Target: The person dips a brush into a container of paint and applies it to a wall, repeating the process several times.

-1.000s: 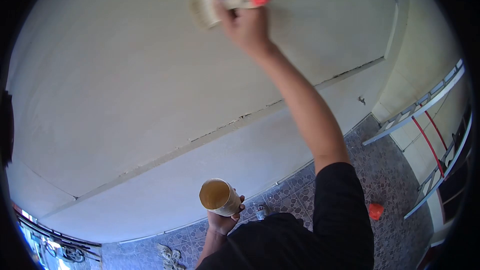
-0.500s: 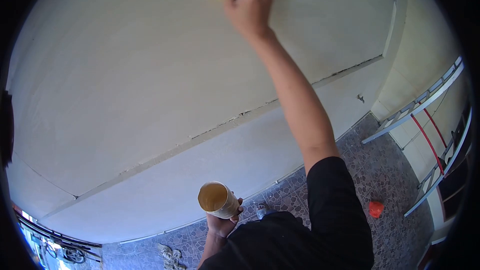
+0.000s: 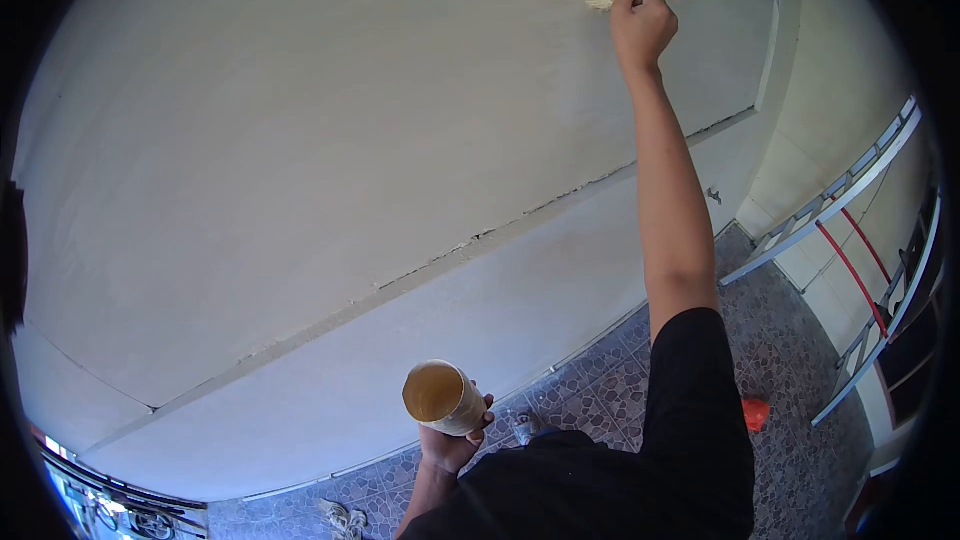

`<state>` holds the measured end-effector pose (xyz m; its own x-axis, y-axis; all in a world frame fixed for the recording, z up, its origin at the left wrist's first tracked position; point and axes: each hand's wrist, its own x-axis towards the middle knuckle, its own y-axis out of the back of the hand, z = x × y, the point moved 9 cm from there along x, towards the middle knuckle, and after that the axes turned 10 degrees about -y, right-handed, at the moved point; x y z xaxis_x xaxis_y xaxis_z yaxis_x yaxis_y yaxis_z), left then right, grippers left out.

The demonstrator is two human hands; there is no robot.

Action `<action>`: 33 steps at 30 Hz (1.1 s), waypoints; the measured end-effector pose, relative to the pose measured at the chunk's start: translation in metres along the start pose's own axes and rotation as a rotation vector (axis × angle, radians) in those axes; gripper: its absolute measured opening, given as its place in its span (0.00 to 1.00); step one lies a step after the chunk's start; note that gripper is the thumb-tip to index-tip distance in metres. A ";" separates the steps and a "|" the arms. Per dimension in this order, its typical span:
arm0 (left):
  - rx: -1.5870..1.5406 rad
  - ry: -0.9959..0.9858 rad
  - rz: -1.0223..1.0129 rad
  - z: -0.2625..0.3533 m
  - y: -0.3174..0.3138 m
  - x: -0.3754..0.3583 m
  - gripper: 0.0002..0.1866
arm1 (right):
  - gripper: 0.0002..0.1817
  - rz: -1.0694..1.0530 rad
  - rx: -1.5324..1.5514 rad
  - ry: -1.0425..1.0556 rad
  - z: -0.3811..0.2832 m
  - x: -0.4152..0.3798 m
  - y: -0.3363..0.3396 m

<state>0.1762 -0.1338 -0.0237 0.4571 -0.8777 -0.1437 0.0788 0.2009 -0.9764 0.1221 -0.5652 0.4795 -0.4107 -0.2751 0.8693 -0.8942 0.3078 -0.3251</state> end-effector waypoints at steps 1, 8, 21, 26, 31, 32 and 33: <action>-0.005 -0.001 0.010 0.000 0.000 0.000 0.35 | 0.23 0.058 0.004 0.056 -0.008 0.003 0.008; 0.007 0.036 -0.014 -0.008 -0.002 0.007 0.35 | 0.13 -0.264 0.518 0.255 -0.207 -0.083 -0.048; -0.039 0.066 0.012 -0.005 0.000 0.008 0.32 | 0.24 -0.041 0.037 0.056 -0.011 0.011 -0.026; -0.059 0.054 0.004 -0.003 0.003 0.003 0.32 | 0.18 -0.014 -0.051 0.049 -0.063 0.006 -0.022; -0.076 0.060 0.047 -0.003 0.004 0.008 0.32 | 0.09 -0.199 0.416 0.296 -0.218 -0.065 -0.045; -0.076 0.069 0.053 -0.005 0.005 0.009 0.32 | 0.08 -0.276 0.530 0.325 -0.240 -0.074 -0.045; -0.067 0.077 0.049 -0.006 0.006 0.012 0.32 | 0.08 -0.351 0.644 0.354 -0.253 -0.082 -0.043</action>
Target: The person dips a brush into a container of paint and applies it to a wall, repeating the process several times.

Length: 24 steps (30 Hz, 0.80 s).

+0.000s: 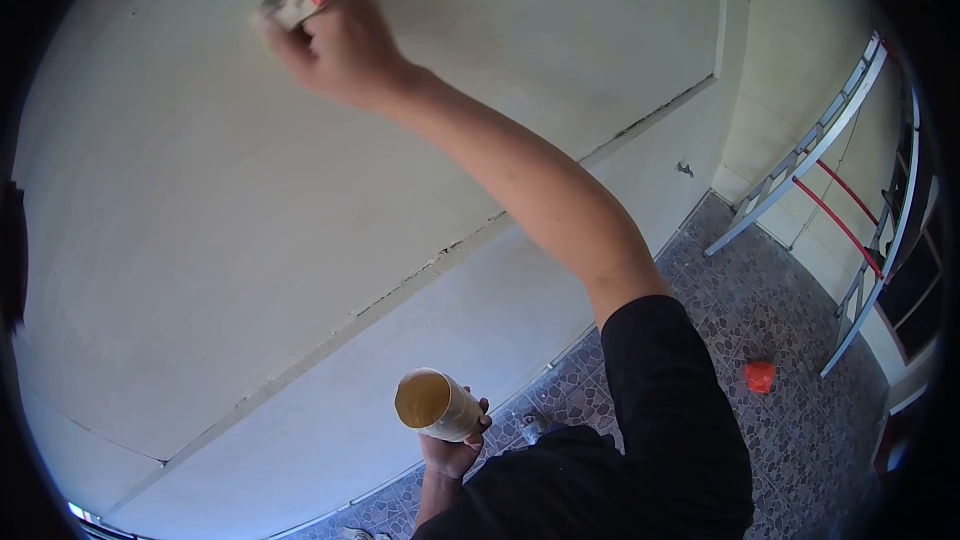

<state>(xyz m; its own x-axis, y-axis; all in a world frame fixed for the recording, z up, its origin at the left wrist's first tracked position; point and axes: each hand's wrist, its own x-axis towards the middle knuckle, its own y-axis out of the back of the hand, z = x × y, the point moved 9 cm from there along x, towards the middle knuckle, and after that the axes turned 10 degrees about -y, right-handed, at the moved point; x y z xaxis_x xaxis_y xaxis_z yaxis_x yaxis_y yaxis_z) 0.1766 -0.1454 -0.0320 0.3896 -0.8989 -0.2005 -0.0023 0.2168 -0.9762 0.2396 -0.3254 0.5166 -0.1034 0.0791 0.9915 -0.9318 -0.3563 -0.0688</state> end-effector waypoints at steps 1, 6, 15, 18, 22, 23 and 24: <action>0.011 0.007 -0.009 -0.001 -0.002 0.004 0.32 | 0.08 0.000 -0.008 0.000 -0.010 -0.005 0.003; 0.033 0.015 -0.040 -0.002 -0.009 0.007 0.32 | 0.14 -0.087 0.045 -0.305 0.069 -0.033 0.038; 0.018 -0.028 -0.025 0.005 0.005 -0.011 0.33 | 0.19 0.302 -0.776 -0.492 0.193 -0.081 0.225; 0.019 -0.023 -0.021 0.003 0.006 -0.010 0.33 | 0.14 0.265 -0.660 -0.189 0.127 -0.071 0.124; 0.010 0.000 -0.010 -0.003 -0.002 -0.003 0.33 | 0.10 0.073 -0.214 -0.164 0.033 -0.040 0.036; 0.018 0.007 -0.014 -0.004 -0.002 -0.002 0.33 | 0.10 0.080 -0.222 -0.162 0.020 -0.034 0.034; 0.047 0.015 -0.021 -0.004 -0.003 0.002 0.33 | 0.11 0.024 -0.032 -0.183 0.012 -0.025 0.027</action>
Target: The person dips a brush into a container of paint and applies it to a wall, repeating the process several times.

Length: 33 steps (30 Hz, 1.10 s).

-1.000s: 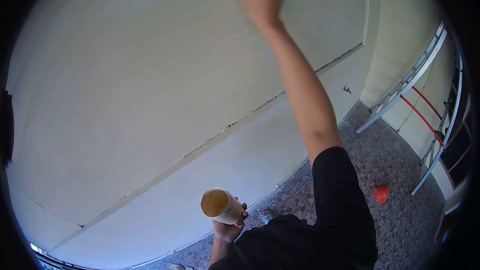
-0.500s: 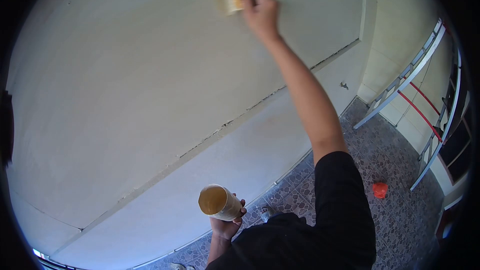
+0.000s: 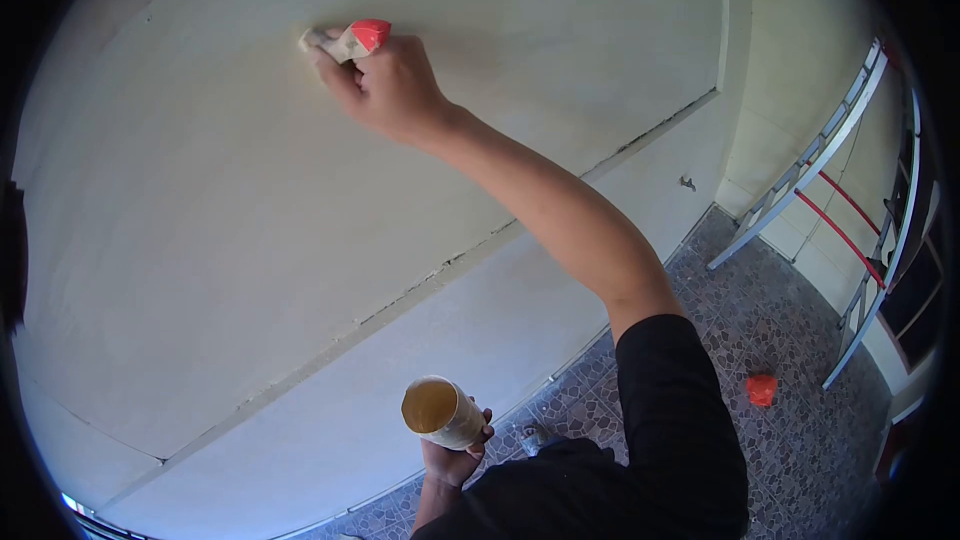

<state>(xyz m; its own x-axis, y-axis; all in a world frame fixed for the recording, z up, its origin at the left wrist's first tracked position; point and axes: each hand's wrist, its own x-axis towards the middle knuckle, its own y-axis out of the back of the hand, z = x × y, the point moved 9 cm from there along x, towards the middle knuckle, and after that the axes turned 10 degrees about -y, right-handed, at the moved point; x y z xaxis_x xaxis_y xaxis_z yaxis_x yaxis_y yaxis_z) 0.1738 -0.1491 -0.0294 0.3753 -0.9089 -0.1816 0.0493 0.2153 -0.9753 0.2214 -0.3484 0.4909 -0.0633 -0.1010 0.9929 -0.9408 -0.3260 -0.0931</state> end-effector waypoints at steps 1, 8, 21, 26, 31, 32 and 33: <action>0.026 0.005 -0.007 0.000 -0.002 0.004 0.34 | 0.12 -0.078 0.187 -0.021 -0.003 0.005 -0.005; 0.031 -0.009 -0.002 -0.001 -0.007 0.002 0.34 | 0.21 0.238 -0.310 -0.201 0.155 0.013 0.128; -0.080 -0.060 -0.033 -0.003 0.001 -0.014 0.33 | 0.20 -0.012 -0.172 0.275 -0.079 -0.072 -0.103; -0.142 -0.062 -0.073 -0.006 -0.007 -0.019 0.33 | 0.13 -0.303 0.270 0.362 -0.160 -0.113 -0.151; -0.117 -0.116 -0.056 0.001 0.002 -0.041 0.35 | 0.11 -0.245 0.239 -0.050 -0.027 -0.074 -0.104; -0.130 -0.145 -0.059 0.006 0.005 -0.047 0.35 | 0.11 -0.199 0.242 -0.122 -0.001 -0.057 -0.072; -0.122 -0.178 -0.064 0.011 0.009 -0.054 0.35 | 0.06 0.034 0.199 -0.090 0.010 -0.040 -0.035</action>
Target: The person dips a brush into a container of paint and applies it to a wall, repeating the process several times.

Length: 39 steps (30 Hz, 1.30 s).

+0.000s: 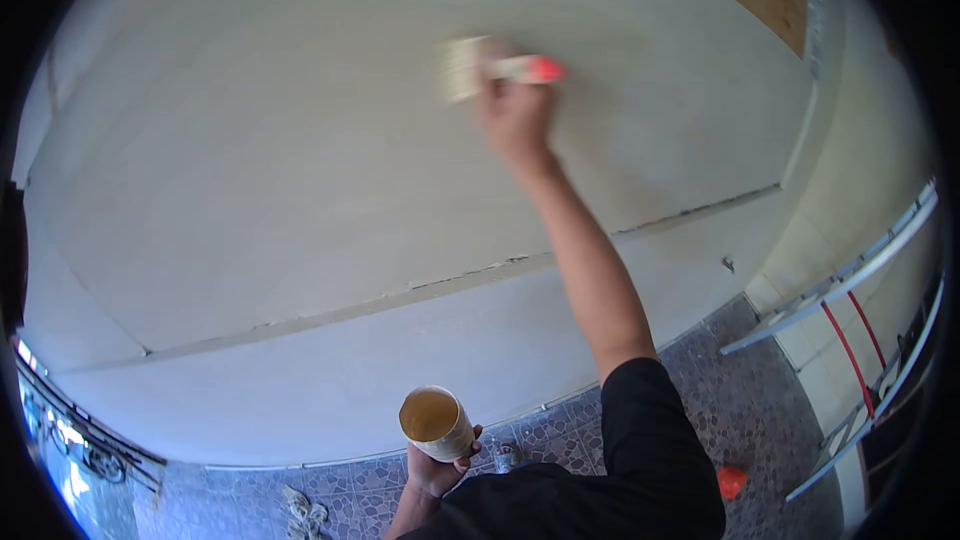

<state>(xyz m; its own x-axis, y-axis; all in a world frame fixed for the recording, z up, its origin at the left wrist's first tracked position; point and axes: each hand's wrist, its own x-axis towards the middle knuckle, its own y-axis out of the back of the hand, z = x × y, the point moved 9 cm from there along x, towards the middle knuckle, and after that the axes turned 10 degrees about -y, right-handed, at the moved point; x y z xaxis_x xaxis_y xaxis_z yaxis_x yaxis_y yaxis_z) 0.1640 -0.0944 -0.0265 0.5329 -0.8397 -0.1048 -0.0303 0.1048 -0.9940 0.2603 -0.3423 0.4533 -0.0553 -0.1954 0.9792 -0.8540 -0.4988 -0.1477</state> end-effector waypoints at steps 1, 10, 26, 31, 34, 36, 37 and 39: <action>0.010 -0.034 0.002 0.007 0.005 -0.010 0.35 | 0.07 0.194 -0.145 0.001 -0.015 0.011 0.038; -0.032 -0.231 0.097 0.050 0.033 -0.061 0.35 | 0.11 0.016 -0.336 0.251 -0.136 -0.045 -0.155; -0.004 -0.321 0.130 0.085 0.041 -0.118 0.33 | 0.13 0.513 -0.449 -0.198 -0.019 -0.004 0.048; -0.025 -0.364 0.105 0.101 0.030 -0.121 0.33 | 0.15 0.004 -0.401 0.222 -0.122 -0.102 -0.145; -0.043 -0.362 0.082 0.099 0.025 -0.119 0.32 | 0.24 -0.359 -0.221 0.695 -0.185 -0.213 -0.224; -0.050 -0.353 0.043 0.100 0.022 -0.118 0.32 | 0.28 -0.492 -0.032 0.524 -0.191 -0.225 -0.222; -0.049 -0.348 0.045 0.099 0.021 -0.121 0.32 | 0.27 -0.527 0.021 0.492 -0.189 -0.222 -0.211; -0.040 -0.362 0.055 0.098 0.019 -0.126 0.32 | 0.27 -0.450 -0.024 0.319 -0.150 -0.195 -0.170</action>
<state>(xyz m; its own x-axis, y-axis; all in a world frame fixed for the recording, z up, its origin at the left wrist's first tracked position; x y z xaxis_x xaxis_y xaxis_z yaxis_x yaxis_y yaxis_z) 0.1791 0.0650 -0.0290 0.7942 -0.5895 -0.1473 -0.0960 0.1177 -0.9884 0.3388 -0.0920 0.3080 0.1674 0.3005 0.9390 -0.8407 -0.4540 0.2951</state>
